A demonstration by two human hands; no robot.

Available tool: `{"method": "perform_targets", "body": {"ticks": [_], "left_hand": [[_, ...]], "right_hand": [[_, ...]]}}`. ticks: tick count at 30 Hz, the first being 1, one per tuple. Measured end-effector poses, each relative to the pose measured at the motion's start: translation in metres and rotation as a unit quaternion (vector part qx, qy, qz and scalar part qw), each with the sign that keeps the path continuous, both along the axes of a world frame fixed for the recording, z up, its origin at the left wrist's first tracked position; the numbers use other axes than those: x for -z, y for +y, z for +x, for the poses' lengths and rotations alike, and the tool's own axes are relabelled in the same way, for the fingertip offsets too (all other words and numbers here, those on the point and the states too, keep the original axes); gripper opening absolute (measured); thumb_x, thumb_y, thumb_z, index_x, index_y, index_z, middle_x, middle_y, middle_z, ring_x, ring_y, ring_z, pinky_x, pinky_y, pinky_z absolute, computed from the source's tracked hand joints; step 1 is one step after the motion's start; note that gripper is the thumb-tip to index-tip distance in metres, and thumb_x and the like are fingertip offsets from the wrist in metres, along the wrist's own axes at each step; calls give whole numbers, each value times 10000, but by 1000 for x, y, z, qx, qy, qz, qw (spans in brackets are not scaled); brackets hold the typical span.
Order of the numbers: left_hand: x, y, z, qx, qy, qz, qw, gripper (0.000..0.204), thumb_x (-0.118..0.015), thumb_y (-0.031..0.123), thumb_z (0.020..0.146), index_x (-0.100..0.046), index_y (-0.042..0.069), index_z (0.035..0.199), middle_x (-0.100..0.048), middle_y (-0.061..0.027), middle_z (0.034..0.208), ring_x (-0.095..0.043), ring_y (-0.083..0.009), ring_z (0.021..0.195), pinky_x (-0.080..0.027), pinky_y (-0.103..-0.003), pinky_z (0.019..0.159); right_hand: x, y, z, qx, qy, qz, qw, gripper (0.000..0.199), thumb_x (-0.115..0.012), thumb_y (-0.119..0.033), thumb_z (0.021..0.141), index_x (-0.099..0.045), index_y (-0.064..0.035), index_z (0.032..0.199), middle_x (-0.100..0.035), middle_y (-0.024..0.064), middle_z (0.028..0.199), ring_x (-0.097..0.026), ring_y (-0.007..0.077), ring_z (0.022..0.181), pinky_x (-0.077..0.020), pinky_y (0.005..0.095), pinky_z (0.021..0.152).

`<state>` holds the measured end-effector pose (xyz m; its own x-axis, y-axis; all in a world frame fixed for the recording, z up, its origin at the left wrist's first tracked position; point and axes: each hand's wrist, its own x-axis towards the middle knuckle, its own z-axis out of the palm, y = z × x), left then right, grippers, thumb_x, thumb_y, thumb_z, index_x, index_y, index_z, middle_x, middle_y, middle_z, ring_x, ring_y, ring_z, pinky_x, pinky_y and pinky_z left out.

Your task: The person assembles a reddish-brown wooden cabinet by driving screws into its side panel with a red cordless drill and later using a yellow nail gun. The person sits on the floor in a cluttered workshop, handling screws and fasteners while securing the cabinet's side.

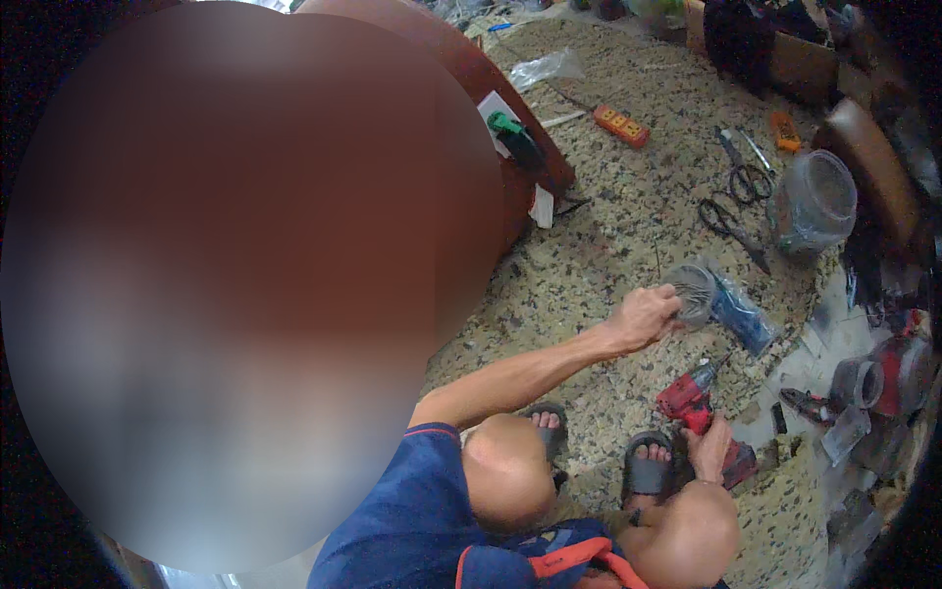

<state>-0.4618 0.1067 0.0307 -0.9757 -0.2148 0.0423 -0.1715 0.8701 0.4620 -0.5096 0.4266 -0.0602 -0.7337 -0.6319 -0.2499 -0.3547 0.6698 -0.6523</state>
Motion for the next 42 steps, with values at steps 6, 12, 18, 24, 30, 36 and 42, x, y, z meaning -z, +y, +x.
{"method": "perform_targets", "body": {"ticks": [6, 12, 18, 24, 30, 36, 42], "left_hand": [[-42, -12, 120, -114, 9, 18, 993, 194, -700, 143, 818, -613, 21, 940, -592, -160, 910, -616, -392, 819, -522, -471, 695], [-43, 14, 180, -233, -5, 100, 967, 283, -667, 57, 820, -671, 24, 1101, -646, -150, 1190, -675, -313, 959, -557, -381, 751], [-53, 10, 310, -589, 131, 270, 750, 266, -627, 29, 889, -664, 19, 1151, -686, -75, 1155, -714, -175, 897, -555, -289, 707], [-47, -30, 463, -657, 418, 453, 434, 387, -633, 165, 953, -536, 12, 1295, -616, -149, 1265, -653, -295, 1080, -514, -325, 767], [-42, -2, 401, -611, 182, 463, 616, 365, -623, 224, 971, -539, 46, 1279, -663, -113, 1191, -664, -284, 1072, -537, -329, 738], [-27, 29, 249, -398, 75, 600, 690, 529, -613, 196, 975, -424, 11, 1434, -512, -173, 1413, -663, -311, 1102, -586, -324, 744], [-46, 4, 218, -309, -29, 540, 783, 486, -636, 165, 966, -485, -1, 1397, -573, -145, 1359, -650, -273, 1129, -575, -336, 811]], "right_hand": [[19, 7, -1, -16, 11, 2, 1000, 577, -882, -128, 637, -530, 54, 1057, -587, 275, 985, -536, 485, 974, -430, 519, 854], [-14, -3, -20, -71, -41, 56, 995, 504, -882, -185, 651, -560, 50, 959, -580, 252, 935, -545, 463, 956, -444, 501, 833], [-131, -110, -88, -112, -57, -100, 987, 320, -791, -145, 731, -650, 43, 948, -653, 157, 813, -626, 251, 725, -495, 374, 669], [-209, -246, -31, -435, 7, -261, 862, 326, -711, -167, 726, -602, 44, 949, -610, 268, 886, -606, 445, 885, -488, 483, 764], [-176, -259, 33, -477, 117, -85, 867, 579, -817, -249, 724, -583, -20, 1201, -513, 252, 1255, -528, 416, 1140, -487, 492, 901], [-113, -229, 39, -445, 186, -78, 873, 404, -841, -229, 698, -704, 8, 995, -443, 295, 1354, -495, 481, 1191, -505, 513, 939], [-137, -188, -22, -274, 149, -140, 940, 267, -788, -200, 730, -722, -21, 916, -481, 284, 1324, -586, 429, 1114, -536, 458, 903]]}}
